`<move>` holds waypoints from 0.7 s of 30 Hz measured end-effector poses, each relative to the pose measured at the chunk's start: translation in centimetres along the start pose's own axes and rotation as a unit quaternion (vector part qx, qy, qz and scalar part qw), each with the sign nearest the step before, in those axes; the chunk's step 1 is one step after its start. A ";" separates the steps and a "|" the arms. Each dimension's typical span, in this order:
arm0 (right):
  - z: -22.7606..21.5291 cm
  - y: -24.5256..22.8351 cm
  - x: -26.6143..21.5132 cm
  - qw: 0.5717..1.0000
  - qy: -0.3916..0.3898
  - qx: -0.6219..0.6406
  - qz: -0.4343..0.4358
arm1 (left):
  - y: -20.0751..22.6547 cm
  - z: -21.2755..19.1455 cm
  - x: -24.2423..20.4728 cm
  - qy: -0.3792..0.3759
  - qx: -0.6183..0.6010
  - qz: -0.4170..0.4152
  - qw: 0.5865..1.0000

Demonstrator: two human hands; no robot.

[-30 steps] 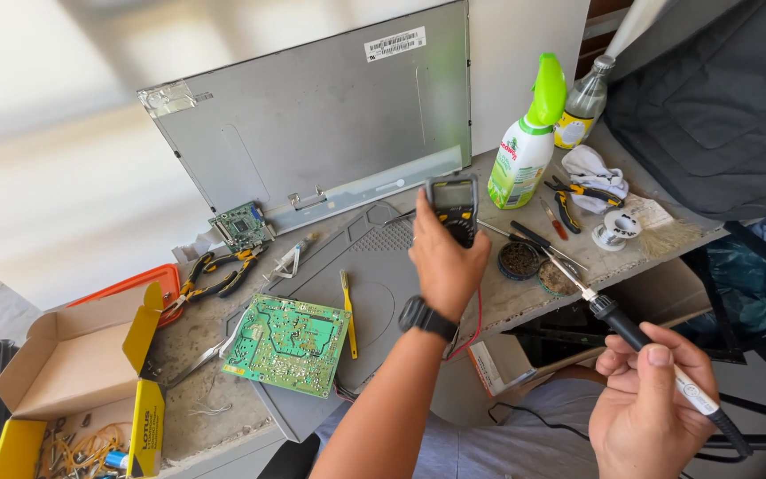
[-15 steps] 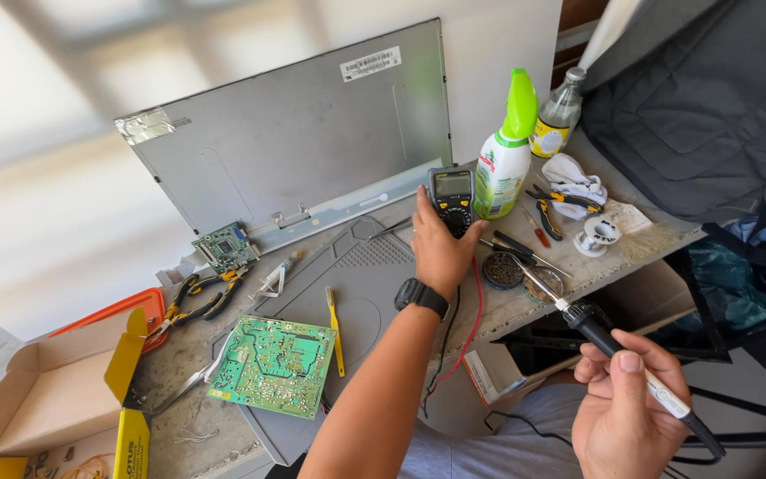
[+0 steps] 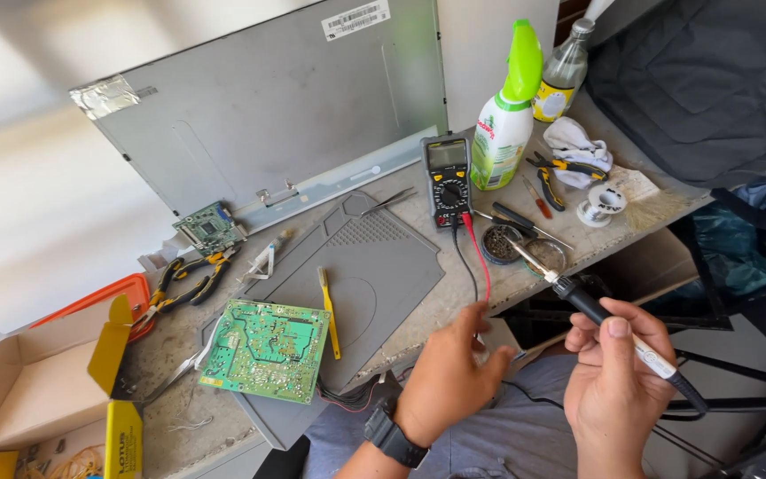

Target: The person sits cross-legged at a workbench and uses a soldering iron to apply solder to a green circuit board. They repeatedly dip the soldering iron tip into a small container of solder and then touch it to various points on the board while holding a thin wire with the other hand.

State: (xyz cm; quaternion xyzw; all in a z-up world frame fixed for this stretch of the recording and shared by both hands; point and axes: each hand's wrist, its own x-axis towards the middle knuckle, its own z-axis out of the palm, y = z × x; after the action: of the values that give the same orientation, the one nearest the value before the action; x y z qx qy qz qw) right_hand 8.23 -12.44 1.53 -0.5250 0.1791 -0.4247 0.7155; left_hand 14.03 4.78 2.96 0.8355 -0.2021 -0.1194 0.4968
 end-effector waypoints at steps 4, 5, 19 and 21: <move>-0.4 -0.8 0.2 1.000 0.005 -0.001 -0.024 | -1.1 -0.1 2.8 0.008 0.089 0.021 0.996; -0.5 -0.9 0.3 1.000 0.009 0.006 -0.026 | -1.5 0.0 4.3 0.067 0.125 0.096 0.985; -1.3 -0.7 0.9 0.998 0.011 0.036 -0.043 | -2.5 3.4 15.8 0.148 0.363 0.162 0.906; -1.2 -0.4 1.1 0.997 0.054 0.033 -0.046 | -2.8 3.4 15.6 0.173 0.304 0.206 0.914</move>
State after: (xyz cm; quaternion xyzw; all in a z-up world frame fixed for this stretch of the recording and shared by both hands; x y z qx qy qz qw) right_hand 7.86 -14.06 1.64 -0.4853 0.1785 -0.4907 0.7013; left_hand 27.19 -3.81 -1.09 0.8936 -0.3074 0.1991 0.2596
